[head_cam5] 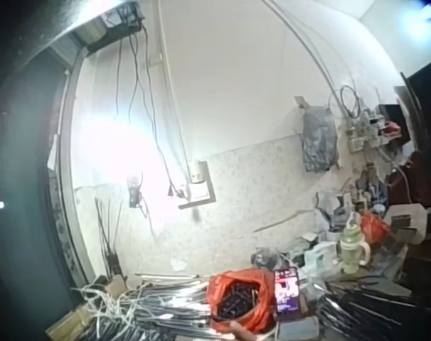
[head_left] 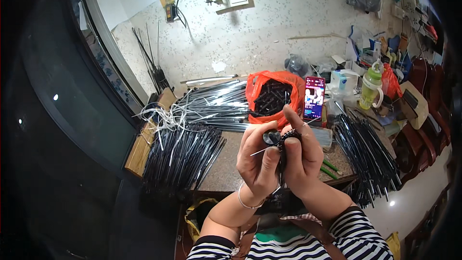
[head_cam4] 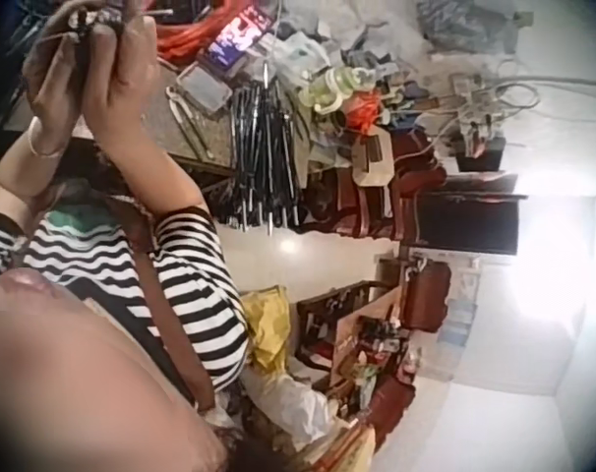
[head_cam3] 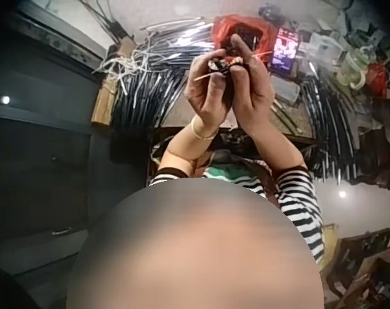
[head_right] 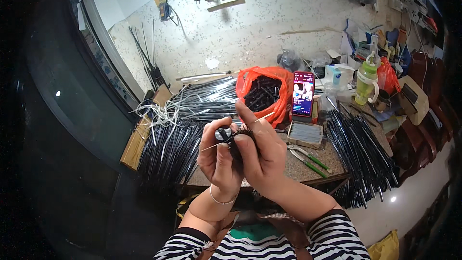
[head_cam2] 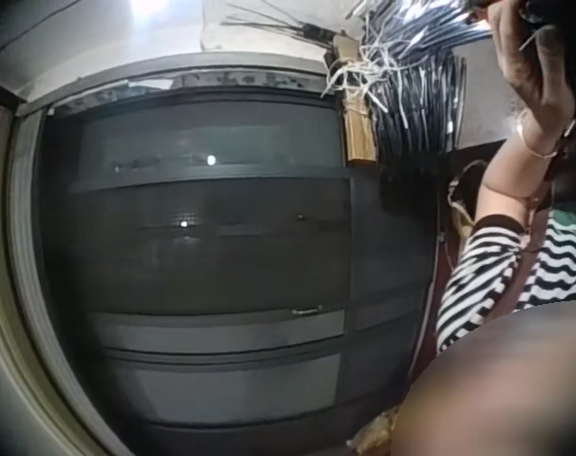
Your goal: The person is assembling cable components by grouping black tubes and inserting them into a metal connector sleeve using pliers.
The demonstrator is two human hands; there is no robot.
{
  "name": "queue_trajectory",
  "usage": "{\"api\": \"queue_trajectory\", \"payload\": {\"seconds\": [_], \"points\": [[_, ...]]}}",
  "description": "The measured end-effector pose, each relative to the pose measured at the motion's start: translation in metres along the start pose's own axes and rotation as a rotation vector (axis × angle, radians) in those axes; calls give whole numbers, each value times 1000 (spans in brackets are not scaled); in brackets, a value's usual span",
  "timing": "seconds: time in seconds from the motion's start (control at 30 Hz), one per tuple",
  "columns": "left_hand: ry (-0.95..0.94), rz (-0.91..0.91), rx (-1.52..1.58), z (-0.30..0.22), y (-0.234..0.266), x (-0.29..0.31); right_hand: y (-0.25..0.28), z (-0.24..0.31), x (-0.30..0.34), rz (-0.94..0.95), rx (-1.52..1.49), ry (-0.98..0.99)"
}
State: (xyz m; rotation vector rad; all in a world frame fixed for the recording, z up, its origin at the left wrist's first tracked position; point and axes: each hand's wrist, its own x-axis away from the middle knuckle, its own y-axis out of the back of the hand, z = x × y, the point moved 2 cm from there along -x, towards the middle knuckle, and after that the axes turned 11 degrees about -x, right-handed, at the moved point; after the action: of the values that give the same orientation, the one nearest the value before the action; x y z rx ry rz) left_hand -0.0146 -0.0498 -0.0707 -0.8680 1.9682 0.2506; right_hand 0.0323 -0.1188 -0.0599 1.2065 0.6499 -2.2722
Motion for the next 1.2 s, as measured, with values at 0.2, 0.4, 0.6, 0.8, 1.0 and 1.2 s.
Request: {"api": "queue_trajectory", "payload": {"seconds": [0.2, 0.4, 0.6, 0.8, 1.0, 1.2], "points": [[31, 39, 25, 19, -4, 0, 4, -14, 7, 17, 96, 134], [95, 168, 279, 27, -5, -7, 3, -15, 6, -72, 12, -92], [173, 16, 363, 19, -10, -4, 1, -22, -2, -7, 29, 237], [255, 247, 603, 40, 5, -17, 4, -21, -10, 172, -87, -107], [111, -62, -98, 26, -2, -16, 2, -31, 3, -148, -115, -108], [-30, 51, 52, 35, 3, -19, 5, -41, -5, -46, -231, -112]]}}
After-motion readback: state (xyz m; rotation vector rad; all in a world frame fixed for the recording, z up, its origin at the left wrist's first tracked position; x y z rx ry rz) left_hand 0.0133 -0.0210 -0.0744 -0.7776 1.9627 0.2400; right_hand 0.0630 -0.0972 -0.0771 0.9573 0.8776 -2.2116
